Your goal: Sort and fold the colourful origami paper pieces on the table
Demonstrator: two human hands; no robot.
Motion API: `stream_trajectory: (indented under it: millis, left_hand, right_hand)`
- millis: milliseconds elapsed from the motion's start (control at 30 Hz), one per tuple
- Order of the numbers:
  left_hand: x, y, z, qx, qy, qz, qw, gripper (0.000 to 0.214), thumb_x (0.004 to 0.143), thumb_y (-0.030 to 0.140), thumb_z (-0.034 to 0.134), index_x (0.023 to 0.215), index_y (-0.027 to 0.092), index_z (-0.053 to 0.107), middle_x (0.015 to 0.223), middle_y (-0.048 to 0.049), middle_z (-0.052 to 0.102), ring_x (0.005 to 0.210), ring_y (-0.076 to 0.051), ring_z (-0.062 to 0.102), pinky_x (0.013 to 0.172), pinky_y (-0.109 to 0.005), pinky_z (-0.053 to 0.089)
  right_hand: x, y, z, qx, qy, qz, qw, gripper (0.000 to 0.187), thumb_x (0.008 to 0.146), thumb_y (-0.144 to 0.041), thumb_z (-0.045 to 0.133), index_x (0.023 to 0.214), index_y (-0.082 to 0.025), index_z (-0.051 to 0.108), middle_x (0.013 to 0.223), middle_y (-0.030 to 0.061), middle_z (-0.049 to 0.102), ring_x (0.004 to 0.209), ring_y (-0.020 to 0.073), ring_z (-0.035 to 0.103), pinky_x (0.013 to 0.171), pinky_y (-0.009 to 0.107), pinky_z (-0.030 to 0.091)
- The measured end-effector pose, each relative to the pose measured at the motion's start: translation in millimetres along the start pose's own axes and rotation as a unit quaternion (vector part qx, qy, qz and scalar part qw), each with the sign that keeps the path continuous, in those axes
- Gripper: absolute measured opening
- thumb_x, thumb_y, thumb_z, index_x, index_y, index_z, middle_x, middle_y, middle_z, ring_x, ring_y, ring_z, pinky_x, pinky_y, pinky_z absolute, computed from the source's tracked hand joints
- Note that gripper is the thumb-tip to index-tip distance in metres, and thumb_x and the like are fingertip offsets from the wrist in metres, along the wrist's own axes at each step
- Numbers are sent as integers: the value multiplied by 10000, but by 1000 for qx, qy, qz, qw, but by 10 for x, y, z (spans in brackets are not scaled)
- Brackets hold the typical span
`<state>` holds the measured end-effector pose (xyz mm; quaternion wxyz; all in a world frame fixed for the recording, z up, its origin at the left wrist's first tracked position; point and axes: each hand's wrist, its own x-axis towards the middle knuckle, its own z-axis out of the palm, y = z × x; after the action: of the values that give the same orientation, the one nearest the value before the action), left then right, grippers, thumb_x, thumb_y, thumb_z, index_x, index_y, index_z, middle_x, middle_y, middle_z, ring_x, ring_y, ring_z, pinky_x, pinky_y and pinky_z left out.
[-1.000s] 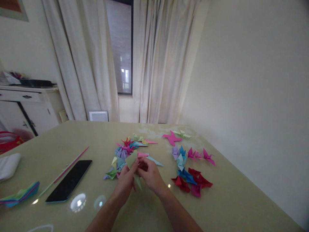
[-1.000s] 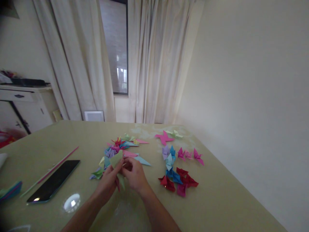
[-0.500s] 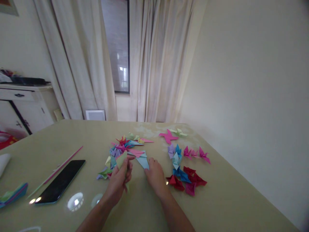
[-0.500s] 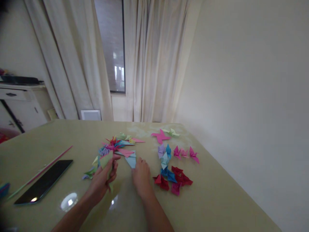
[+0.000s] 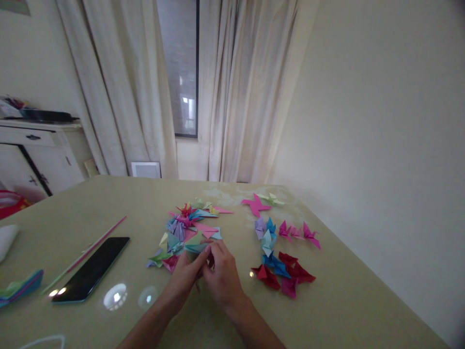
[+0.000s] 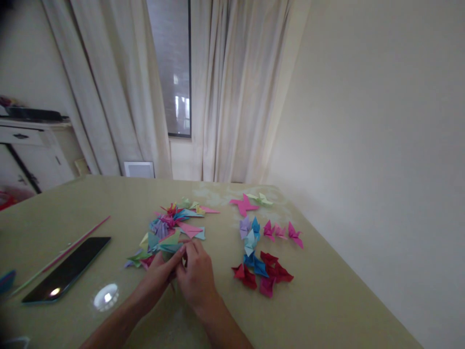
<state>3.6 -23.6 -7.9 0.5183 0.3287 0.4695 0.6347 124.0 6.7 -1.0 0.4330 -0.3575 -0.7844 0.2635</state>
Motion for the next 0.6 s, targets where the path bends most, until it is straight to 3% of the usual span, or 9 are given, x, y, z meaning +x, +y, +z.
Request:
stream_trajectory:
  millis: [67,167,233,367,467,533,600]
  left_hand:
    - [-4,-7,4,-9,19,10,1000,495,634,560,960,851,183,723,795,-13,714,725,-169,657,666,-254,544]
    - [7,-4,3,-60,74,-7,995,553,591,605,965,859,184,728,741,11,698,675,-152,639,615,-235,523]
    - [20,10,1,-98,82,-17,992,586,571,626,967,861,183,716,694,37,660,620,-122,600,576,-214,492]
    - [41,4,-8,-109,17,10,994,535,640,578,959,886,187,689,690,55,623,565,-81,532,522,-182,417]
    - [36,-29,-18,-82,-21,35,996,497,701,516,944,991,184,714,824,-1,707,698,-130,626,633,-222,500]
    - [28,-23,-33,-58,-5,35,998,539,707,527,932,1060,172,731,930,-51,746,836,-190,683,758,-281,552]
    - [28,21,-57,-26,62,28,997,542,705,602,897,997,174,739,881,-47,735,811,-205,681,736,-298,559]
  right_hand:
    - [-32,-35,21,21,3,-15,1000,306,911,-80,615,1164,-222,714,1065,63,669,923,212,659,854,311,555]
    - [-30,-37,-7,15,49,-43,998,296,899,-135,700,1173,-238,746,1235,109,633,1182,270,619,1023,383,525]
    - [-8,-16,-29,14,77,-54,996,254,874,-139,739,1108,-237,753,1301,119,625,1247,286,595,1055,400,510]
    - [-12,75,13,28,93,-83,992,89,974,-145,655,970,-224,697,951,50,703,874,200,678,801,295,558]
    - [-96,121,89,-12,120,-135,983,102,1005,-160,608,1013,-225,687,928,58,708,858,212,676,761,298,547]
    - [-147,120,122,-11,108,-159,981,121,976,-170,622,1070,-225,676,956,65,722,866,220,679,768,309,550]
    - [-124,115,132,19,97,-152,983,200,963,-190,615,1157,-221,652,1005,68,732,847,208,683,761,305,553]
